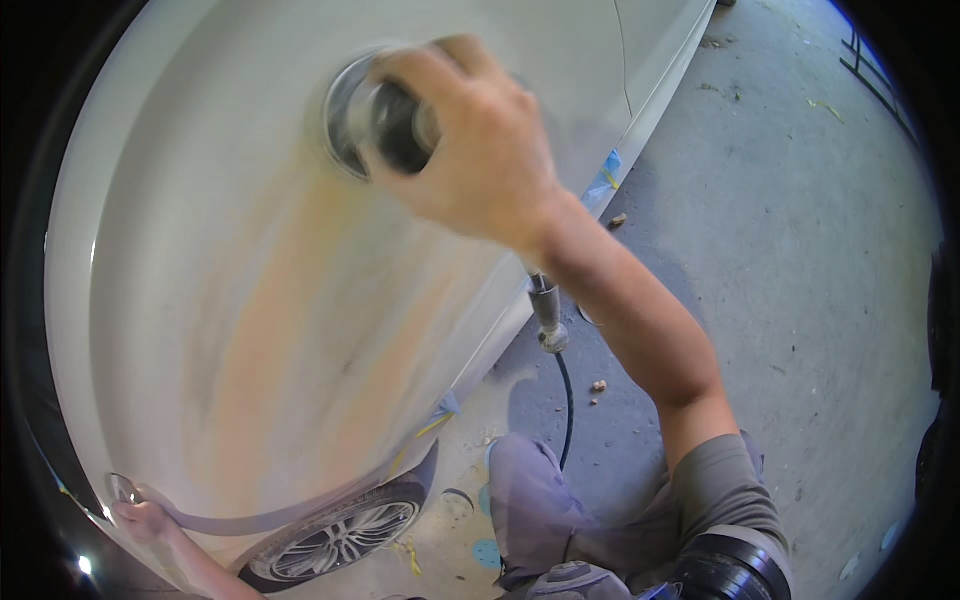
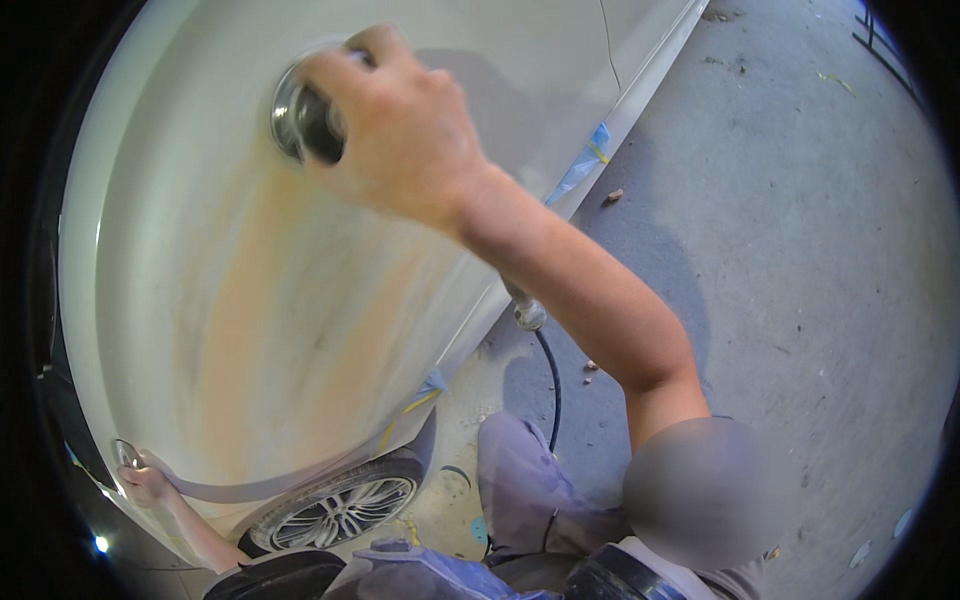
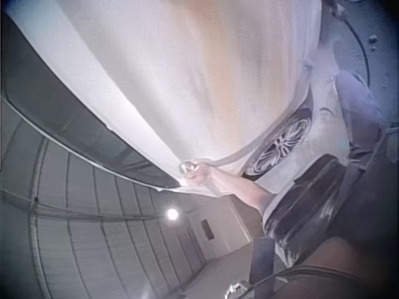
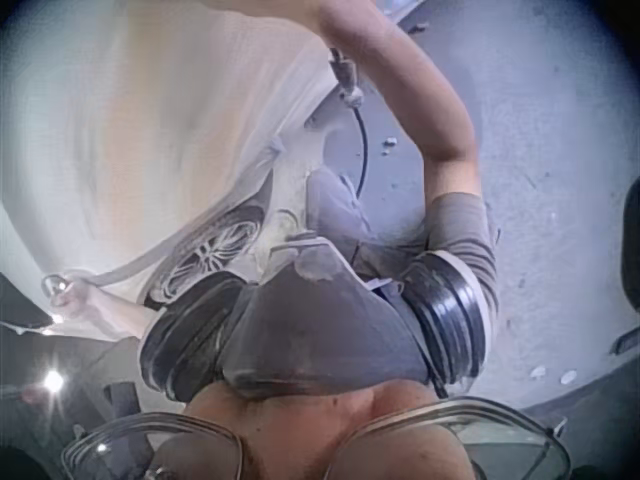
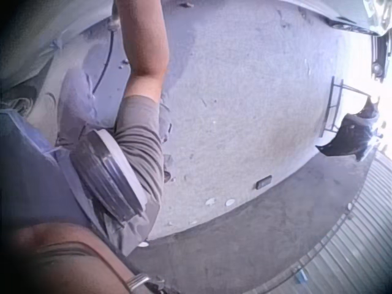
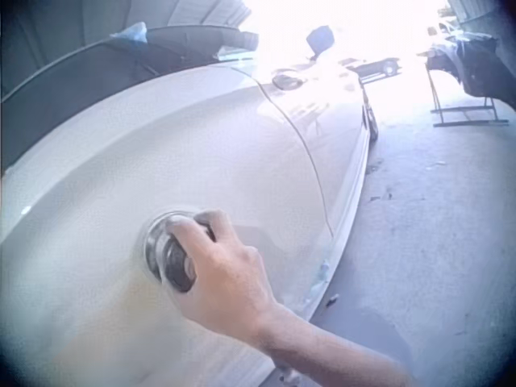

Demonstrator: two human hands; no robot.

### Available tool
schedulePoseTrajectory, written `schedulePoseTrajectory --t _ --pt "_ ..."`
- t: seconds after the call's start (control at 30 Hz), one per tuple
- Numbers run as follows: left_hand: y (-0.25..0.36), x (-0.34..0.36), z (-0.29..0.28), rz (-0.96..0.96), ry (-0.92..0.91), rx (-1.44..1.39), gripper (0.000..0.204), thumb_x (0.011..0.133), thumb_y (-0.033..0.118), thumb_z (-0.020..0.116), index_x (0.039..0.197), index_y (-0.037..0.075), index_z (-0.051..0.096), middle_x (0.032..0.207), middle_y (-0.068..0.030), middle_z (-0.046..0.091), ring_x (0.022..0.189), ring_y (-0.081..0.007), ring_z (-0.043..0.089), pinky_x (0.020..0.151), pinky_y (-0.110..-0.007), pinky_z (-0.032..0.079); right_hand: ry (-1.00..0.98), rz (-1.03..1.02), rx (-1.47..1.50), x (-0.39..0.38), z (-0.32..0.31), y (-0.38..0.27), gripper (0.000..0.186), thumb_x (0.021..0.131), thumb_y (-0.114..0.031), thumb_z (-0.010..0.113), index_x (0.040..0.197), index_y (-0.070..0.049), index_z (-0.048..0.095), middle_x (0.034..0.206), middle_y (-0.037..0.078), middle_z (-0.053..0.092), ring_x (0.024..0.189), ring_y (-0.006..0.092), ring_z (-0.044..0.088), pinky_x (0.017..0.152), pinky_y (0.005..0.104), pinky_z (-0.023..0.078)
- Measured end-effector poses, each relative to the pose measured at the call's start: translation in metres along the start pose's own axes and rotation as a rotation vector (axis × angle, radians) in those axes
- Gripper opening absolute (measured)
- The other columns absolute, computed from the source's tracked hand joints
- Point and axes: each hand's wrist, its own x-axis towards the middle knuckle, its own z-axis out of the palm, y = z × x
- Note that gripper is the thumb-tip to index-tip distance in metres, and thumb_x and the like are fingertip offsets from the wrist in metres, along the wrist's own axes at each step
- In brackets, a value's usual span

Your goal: The person uses a pneumatic orbital sander to sand the rear quarter panel of a white car. They repeatedly sand the surface, pause to wipe it with their hand, and change sanding discs mid-task. The work continues across the same panel area without a visible final finish.

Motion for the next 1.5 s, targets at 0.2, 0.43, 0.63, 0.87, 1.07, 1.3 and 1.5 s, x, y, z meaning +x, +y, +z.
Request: schedulePoseTrajectory --t 0.2,0.43,0.63,0.87,1.07,1.3,1.5 --pt "-0.012 0.005 0.001 0.087 -0.055 -0.062 0.046 0.107 0.036 0.044 0.083 0.004 0.067 0.080 -0.0154 0.070 0.071 -0.0386 0.061 0.067 -0.052 0.046 -0.028 0.260 -0.071 0.036 -0.031 0.040 0.048 0.084 -0.014 0.080 0.125 0.002 0.064 0.113 0.021 0.070 0.101 0.0318 0.070 0.090 0.0395 0.057" --pt "-0.004 -0.001 0.000 0.082 0.002 -0.045 0.045 0.106 0.036 0.044 0.083 0.005 0.066 0.081 -0.0152 0.070 0.075 -0.0377 0.066 0.067 -0.048 0.049 -0.076 -0.005 -0.046 -0.013 0.013 -0.020 0.048 0.071 -0.020 0.086 0.116 -0.014 0.071 0.108 0.015 0.069 0.084 0.0332 0.072 0.076 0.0428 0.062" --pt "-0.004 -0.002 -0.003 0.071 -0.055 -0.065 0.044 0.107 0.035 0.044 0.084 0.005 0.066 0.077 -0.0149 0.067 0.071 -0.0369 0.063 0.065 -0.048 0.047 -0.328 -0.102 0.105 -0.050 0.025 -0.088 0.048 0.072 -0.018 0.085 0.117 -0.019 0.070 0.116 0.019 0.063 0.081 0.0362 0.072 0.068 0.0449 0.062" --pt "-0.042 0.007 0.015 0.010 -0.037 -0.083 0.048 0.103 0.040 0.049 0.082 0.003 0.071 0.077 -0.0151 0.070 0.068 -0.0351 0.061 0.064 -0.048 0.047 -0.054 0.135 -0.023 0.009 -0.011 0.036 0.053 0.076 -0.018 0.084 0.125 -0.008 0.068 0.107 0.016 0.072 0.101 0.0328 0.071 0.084 0.0423 0.060" --pt "-0.048 0.006 0.017 0.007 -0.029 -0.067 0.049 0.104 0.043 0.048 0.083 0.005 0.072 0.081 -0.0147 0.072 0.072 -0.0364 0.064 0.066 -0.050 0.048 -0.166 0.025 -0.019 -0.028 0.007 -0.036 0.057 0.069 -0.019 0.087 0.123 -0.019 0.070 0.112 0.013 0.067 0.091 0.0327 0.073 0.074 0.0427 0.062" --pt "-0.020 0.003 0.005 0.053 -0.025 -0.085 0.049 0.105 0.040 0.047 0.081 0.004 0.070 0.081 -0.0149 0.071 0.070 -0.0353 0.062 0.066 -0.049 0.047 -0.160 0.074 0.044 -0.031 0.011 -0.049 0.056 0.070 -0.014 0.087 0.123 -0.020 0.069 0.113 0.014 0.066 0.087 0.0333 0.074 0.073 0.0420 0.062" --pt "-0.017 -0.001 0.007 -0.043 -0.028 -0.079 0.049 0.106 0.039 0.046 0.085 0.003 0.071 0.085 -0.0175 0.072 0.075 -0.0394 0.064 0.069 -0.051 0.048 -0.198 0.012 0.110 -0.067 0.013 -0.051 0.058 0.066 -0.012 0.087 0.121 -0.019 0.071 0.113 0.012 0.065 0.084 0.0316 0.073 0.067 0.0401 0.062"
